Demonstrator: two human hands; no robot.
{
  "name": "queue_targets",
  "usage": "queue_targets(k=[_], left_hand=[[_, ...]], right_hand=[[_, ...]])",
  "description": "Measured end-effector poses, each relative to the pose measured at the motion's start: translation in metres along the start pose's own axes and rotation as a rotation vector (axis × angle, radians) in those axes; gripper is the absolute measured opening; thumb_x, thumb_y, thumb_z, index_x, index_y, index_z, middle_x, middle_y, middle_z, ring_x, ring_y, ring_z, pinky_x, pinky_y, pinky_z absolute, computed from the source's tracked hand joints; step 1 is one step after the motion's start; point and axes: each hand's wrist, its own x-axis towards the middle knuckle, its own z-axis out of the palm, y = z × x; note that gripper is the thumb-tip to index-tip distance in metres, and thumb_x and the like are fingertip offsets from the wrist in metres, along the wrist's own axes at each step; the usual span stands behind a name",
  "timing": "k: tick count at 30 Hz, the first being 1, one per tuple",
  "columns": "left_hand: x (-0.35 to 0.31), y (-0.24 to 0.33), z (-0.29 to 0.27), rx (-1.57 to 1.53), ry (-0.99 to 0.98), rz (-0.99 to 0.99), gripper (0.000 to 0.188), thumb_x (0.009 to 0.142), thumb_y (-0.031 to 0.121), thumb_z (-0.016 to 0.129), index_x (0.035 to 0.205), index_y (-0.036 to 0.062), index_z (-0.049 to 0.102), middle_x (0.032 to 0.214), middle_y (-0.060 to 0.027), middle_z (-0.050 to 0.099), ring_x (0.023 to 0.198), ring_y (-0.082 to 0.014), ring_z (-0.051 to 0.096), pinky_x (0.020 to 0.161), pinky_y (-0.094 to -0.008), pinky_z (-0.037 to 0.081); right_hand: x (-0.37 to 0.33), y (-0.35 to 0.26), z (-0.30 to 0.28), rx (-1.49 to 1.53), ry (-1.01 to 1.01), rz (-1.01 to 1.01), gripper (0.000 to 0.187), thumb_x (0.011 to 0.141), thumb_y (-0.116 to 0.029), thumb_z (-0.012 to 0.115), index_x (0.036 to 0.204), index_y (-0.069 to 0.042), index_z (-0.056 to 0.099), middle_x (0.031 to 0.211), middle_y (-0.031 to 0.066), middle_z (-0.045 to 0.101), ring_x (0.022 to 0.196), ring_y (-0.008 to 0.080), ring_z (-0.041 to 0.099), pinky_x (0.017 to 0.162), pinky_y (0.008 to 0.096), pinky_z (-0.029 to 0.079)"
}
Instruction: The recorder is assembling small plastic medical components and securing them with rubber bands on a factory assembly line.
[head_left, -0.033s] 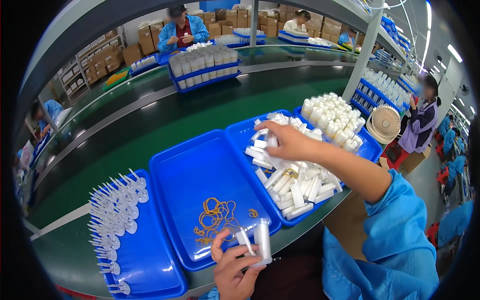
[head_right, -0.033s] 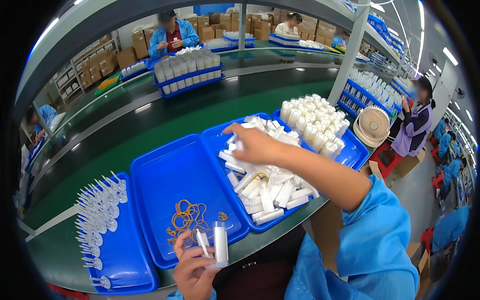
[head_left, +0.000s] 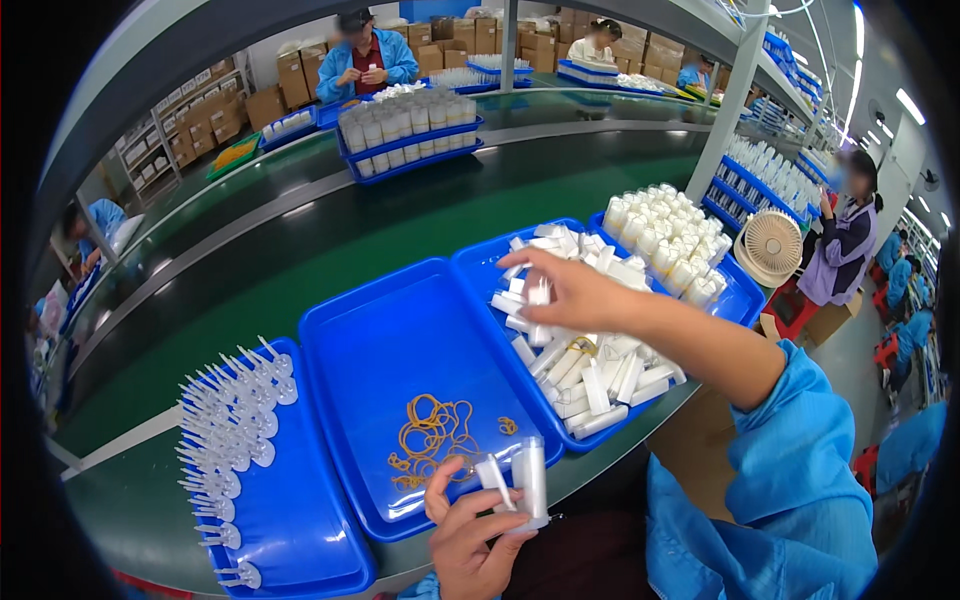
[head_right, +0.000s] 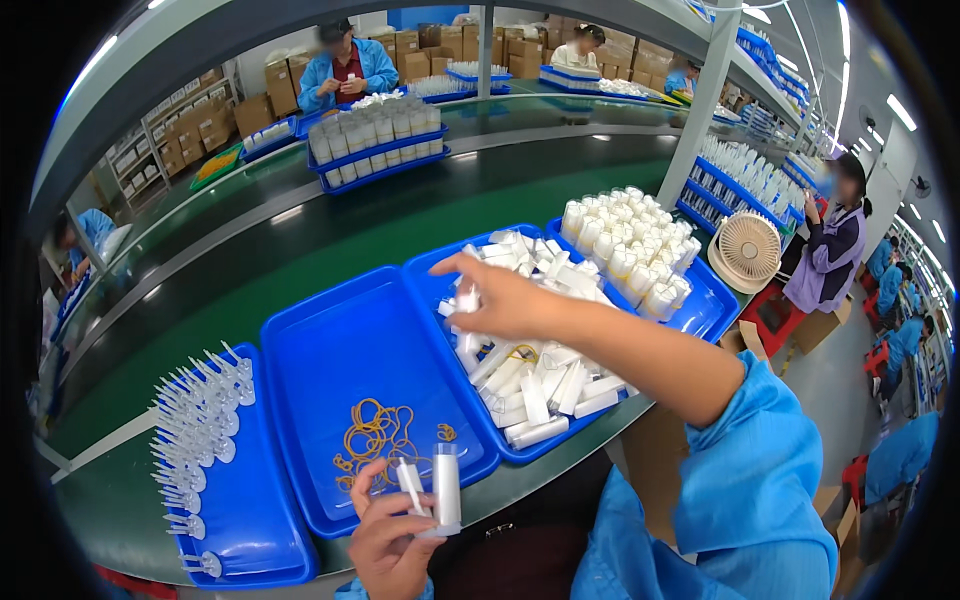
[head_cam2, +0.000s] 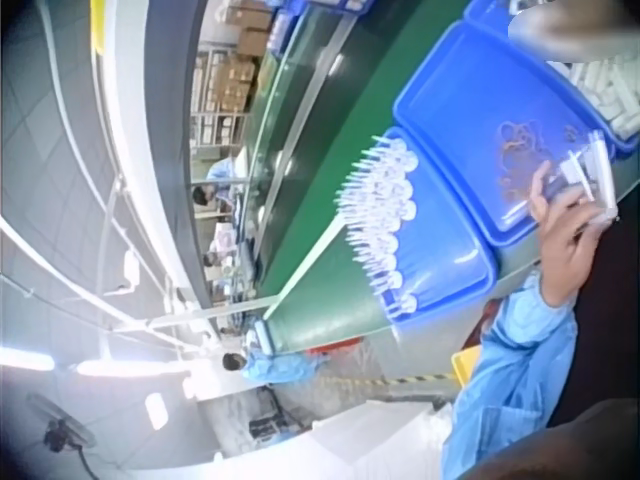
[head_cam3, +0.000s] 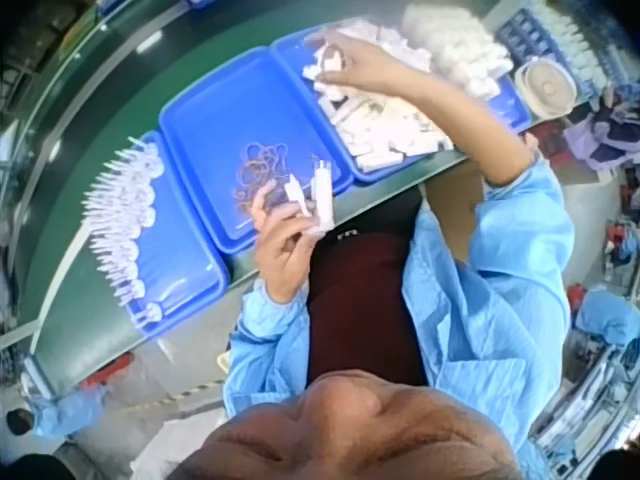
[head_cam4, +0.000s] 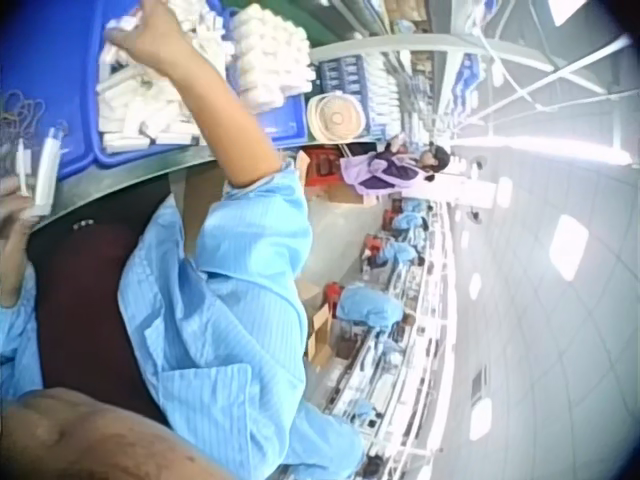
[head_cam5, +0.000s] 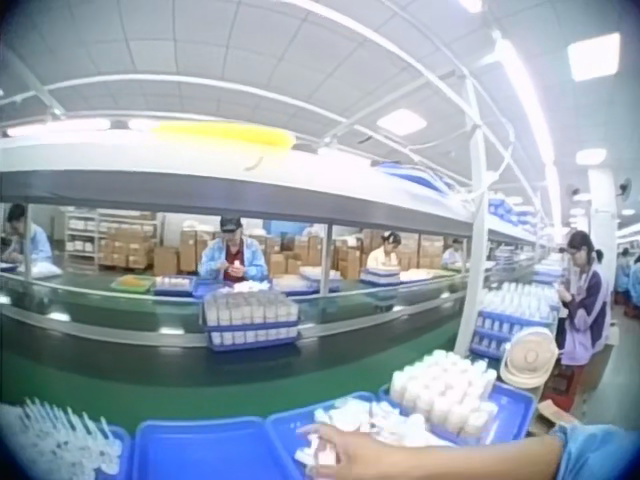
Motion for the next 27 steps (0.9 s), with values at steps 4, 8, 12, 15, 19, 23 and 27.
queue_targets(k=[4, 8, 12, 15, 19, 23, 27], left_hand=[[0.008, 0.002, 0.002, 0.013, -0.071, 0.02, 0.012, 0.067, 0.003, 0.069, 0.077, 0.0054, 0.064, 0.082, -0.0072, 0.061, 0.085, -0.0239, 0.057, 0.098, -0.0491, 0.027], [0.008, 0.0, 0.006, 0.016, -0.067, 0.02, 0.012, 0.066, 0.002, 0.069, 0.076, 0.005, 0.064, 0.079, -0.0066, 0.061, 0.082, -0.022, 0.057, 0.098, -0.049, 0.027], [0.008, 0.0, 0.005, 0.015, -0.071, -0.001, 0.011, 0.065, 0.003, 0.07, 0.075, 0.0052, 0.065, 0.08, -0.0074, 0.062, 0.082, -0.0224, 0.058, 0.099, -0.0483, 0.026], [0.009, 0.0, 0.004, 0.016, -0.077, -0.006, 0.011, 0.066, 0.003, 0.07, 0.076, 0.0052, 0.066, 0.081, -0.008, 0.063, 0.083, -0.0229, 0.058, 0.099, -0.0474, 0.027], [0.008, -0.004, 0.003, 0.012, -0.103, -0.036, 0.009, 0.066, 0.005, 0.07, 0.075, 0.0059, 0.067, 0.082, -0.0081, 0.064, 0.089, -0.0254, 0.057, 0.098, -0.0466, 0.026], [0.009, 0.0, 0.004, -0.024, -0.151, -0.144, 0.007, 0.068, 0.008, 0.07, 0.074, 0.0083, 0.068, 0.083, -0.0065, 0.064, 0.102, -0.0298, 0.051, 0.098, -0.0465, 0.024], [0.008, 0.003, 0.0, 0.133, -0.169, 0.012, 0.009, 0.066, 0.013, 0.072, 0.075, 0.0124, 0.069, 0.086, -0.0038, 0.063, 0.11, -0.034, 0.046, 0.097, -0.0475, 0.023]], right_hand=[[-0.03, -0.046, 0.022, 0.554, -0.301, 0.098, 0.047, 0.083, -0.02, 0.063, 0.125, -0.01, 0.043, 0.092, 0.0048, 0.053, 0.083, 0.0111, 0.054, 0.067, 0.023, 0.044], [-0.042, -0.046, 0.038, 0.916, -0.458, 0.15, 0.038, 0.088, -0.019, 0.058, 0.12, -0.006, 0.045, 0.092, 0.0033, 0.052, 0.081, 0.0069, 0.052, 0.064, 0.0196, 0.042], [-0.043, -0.042, 0.04, 0.915, -0.462, 0.142, 0.026, 0.089, -0.019, 0.057, 0.108, -0.004, 0.049, 0.091, 0.0023, 0.053, 0.076, 0.0059, 0.051, 0.061, 0.0189, 0.041], [-0.044, -0.044, 0.041, 0.826, -0.443, 0.094, 0.02, 0.089, -0.02, 0.057, 0.099, -0.005, 0.049, 0.089, 0.0021, 0.054, 0.073, 0.0066, 0.051, 0.059, 0.02, 0.041], [-0.045, -0.051, 0.03, 0.421, -0.421, -0.067, 0.022, 0.088, -0.023, 0.057, 0.093, -0.004, 0.048, 0.076, 0.0051, 0.055, 0.066, 0.012, 0.053, 0.057, 0.0265, 0.041], [-0.049, -0.057, 0.029, 0.036, -0.35, -0.303, 0.024, 0.088, -0.026, 0.056, 0.091, -0.004, 0.047, 0.066, 0.009, 0.054, 0.063, 0.0199, 0.054, 0.057, 0.0334, 0.041], [-0.054, -0.056, 0.033, 0.297, -0.35, -0.151, 0.021, 0.09, -0.023, 0.053, 0.093, -0.003, 0.045, 0.075, 0.0111, 0.055, 0.065, 0.0225, 0.056, 0.058, 0.0346, 0.042]])
